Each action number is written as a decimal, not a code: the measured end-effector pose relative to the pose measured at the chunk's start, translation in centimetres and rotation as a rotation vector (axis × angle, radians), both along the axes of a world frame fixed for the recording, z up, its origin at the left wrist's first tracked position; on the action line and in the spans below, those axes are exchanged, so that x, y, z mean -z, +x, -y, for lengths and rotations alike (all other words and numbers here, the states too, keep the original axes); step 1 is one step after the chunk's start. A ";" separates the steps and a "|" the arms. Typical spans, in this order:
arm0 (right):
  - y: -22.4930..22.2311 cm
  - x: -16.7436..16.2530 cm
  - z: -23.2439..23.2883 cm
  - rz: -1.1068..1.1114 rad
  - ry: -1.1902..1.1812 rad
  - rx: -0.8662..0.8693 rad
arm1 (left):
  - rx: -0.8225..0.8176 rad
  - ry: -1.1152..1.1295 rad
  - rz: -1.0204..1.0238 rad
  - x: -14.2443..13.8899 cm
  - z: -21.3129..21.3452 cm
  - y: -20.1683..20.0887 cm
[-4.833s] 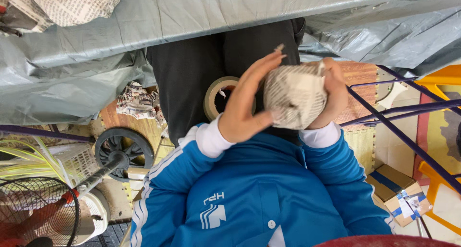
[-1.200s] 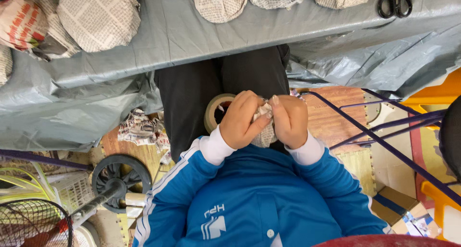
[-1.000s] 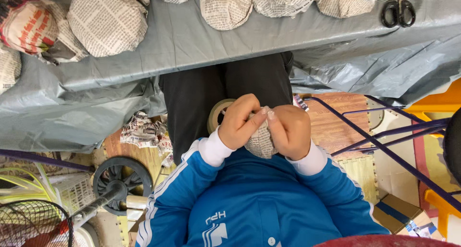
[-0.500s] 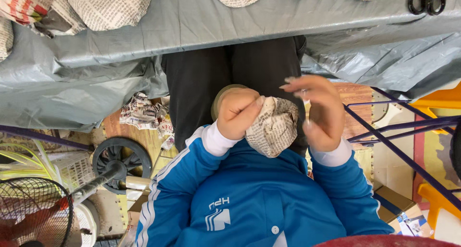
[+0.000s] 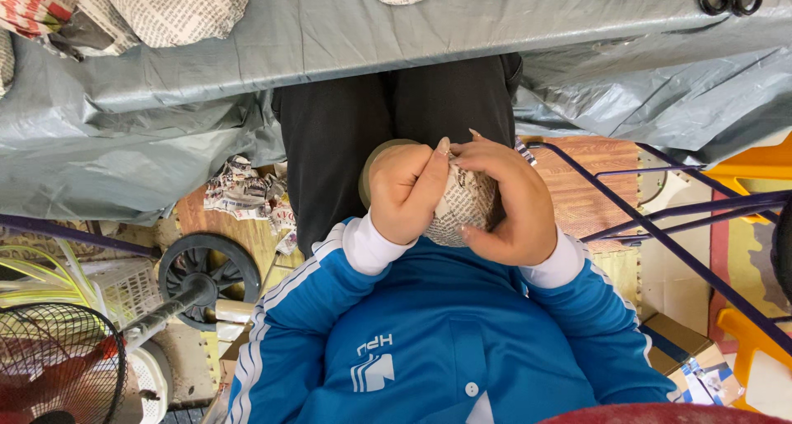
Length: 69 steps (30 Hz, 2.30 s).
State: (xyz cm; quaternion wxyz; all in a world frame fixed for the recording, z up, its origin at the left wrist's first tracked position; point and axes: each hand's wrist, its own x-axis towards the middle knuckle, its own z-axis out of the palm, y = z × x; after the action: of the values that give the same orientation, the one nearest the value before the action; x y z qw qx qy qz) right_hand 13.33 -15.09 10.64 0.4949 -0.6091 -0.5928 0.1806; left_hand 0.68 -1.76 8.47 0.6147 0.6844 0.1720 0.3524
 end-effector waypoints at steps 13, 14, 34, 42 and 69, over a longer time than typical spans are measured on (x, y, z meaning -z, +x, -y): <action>-0.7 0.5 -0.5 0.160 -0.024 0.122 | -0.049 0.070 -0.007 -0.2 0.0 0.2; -0.7 0.6 -0.6 0.182 -0.016 0.125 | -0.051 0.081 -0.011 -0.2 0.0 0.2; 1.7 7.2 -0.3 -0.736 0.180 0.553 | 0.134 0.450 0.100 -0.6 -1.6 -0.4; 0.9 7.3 0.2 -0.916 0.131 0.479 | 0.327 0.427 0.068 -0.1 -0.8 0.8; 3.0 13.0 -2.9 -0.885 -0.093 0.199 | 0.207 0.131 -0.046 3.7 -4.7 2.0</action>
State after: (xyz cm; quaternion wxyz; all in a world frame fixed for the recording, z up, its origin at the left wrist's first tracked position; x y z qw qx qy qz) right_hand 16.29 -12.15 -2.39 0.6877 -0.5490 -0.2542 0.4014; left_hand 2.70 2.90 4.80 0.5973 0.7453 0.0912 0.2819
